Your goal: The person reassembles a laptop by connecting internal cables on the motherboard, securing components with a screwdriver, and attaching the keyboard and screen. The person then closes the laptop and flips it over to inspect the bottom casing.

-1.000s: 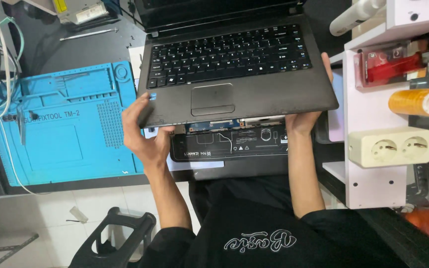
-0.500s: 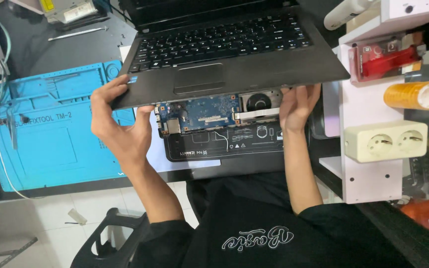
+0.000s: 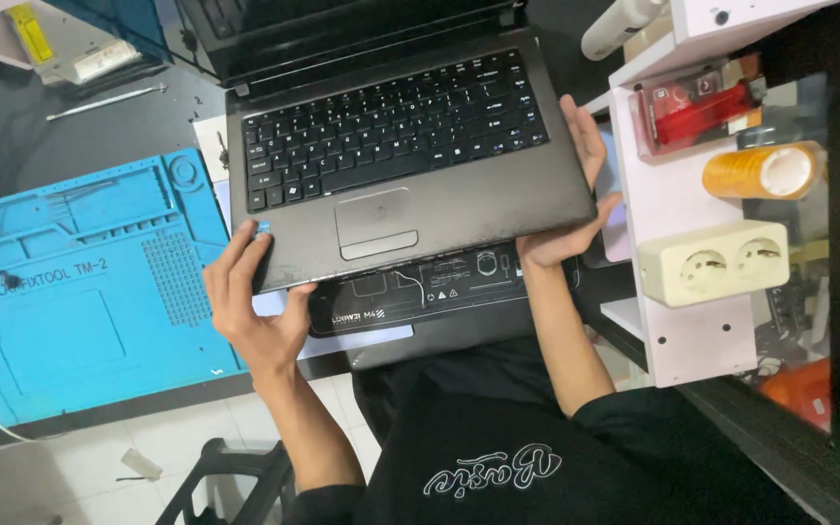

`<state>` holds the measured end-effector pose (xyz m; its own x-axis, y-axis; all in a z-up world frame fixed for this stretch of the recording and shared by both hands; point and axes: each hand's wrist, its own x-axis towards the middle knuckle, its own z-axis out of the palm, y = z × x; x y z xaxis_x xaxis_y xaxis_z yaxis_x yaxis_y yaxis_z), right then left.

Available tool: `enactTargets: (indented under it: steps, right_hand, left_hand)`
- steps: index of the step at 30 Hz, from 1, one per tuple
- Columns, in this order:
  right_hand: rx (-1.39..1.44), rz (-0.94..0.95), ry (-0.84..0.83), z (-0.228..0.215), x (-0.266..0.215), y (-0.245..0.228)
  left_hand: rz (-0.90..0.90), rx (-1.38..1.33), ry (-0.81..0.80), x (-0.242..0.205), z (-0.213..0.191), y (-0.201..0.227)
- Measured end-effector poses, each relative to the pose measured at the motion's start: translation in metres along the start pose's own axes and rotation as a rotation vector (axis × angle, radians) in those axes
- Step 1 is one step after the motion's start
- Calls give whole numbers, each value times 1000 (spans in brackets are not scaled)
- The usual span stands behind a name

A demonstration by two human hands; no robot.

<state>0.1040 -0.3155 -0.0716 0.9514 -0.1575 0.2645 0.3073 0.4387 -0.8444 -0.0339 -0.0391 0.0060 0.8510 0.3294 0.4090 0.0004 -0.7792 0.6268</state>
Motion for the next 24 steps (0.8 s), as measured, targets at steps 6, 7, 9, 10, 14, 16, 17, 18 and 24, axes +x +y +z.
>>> enactTargets:
  steps: [6,7,9,10,14,16,17,18,24]
  right_hand:
    - [16,-37,36,0,0,3]
    - [17,-38,35,-1,-1,4]
    - [14,-37,66,-3,-3,6]
    - [14,-35,64,-4,-3,5]
    - [-198,-60,139,-8,-7,8]
    - [-226,-53,155,-8,-9,7]
    - [-222,-11,174,-7,-11,4]
    - [-218,31,193,-6,-13,1]
    - [-460,116,142,-6,-18,-24]
  left_hand:
    - [-36,26,44,-17,12,-7]
    - [-35,26,45,-19,14,-9]
    - [-34,29,47,-24,18,-13]
    - [-36,31,48,-25,20,-13]
    - [-34,47,42,-30,21,-16]
    - [-37,70,45,-32,22,-19]
    - [-30,76,38,-34,23,-20]
    - [-22,82,30,-35,23,-20]
    - [-20,83,21,-38,27,-21]
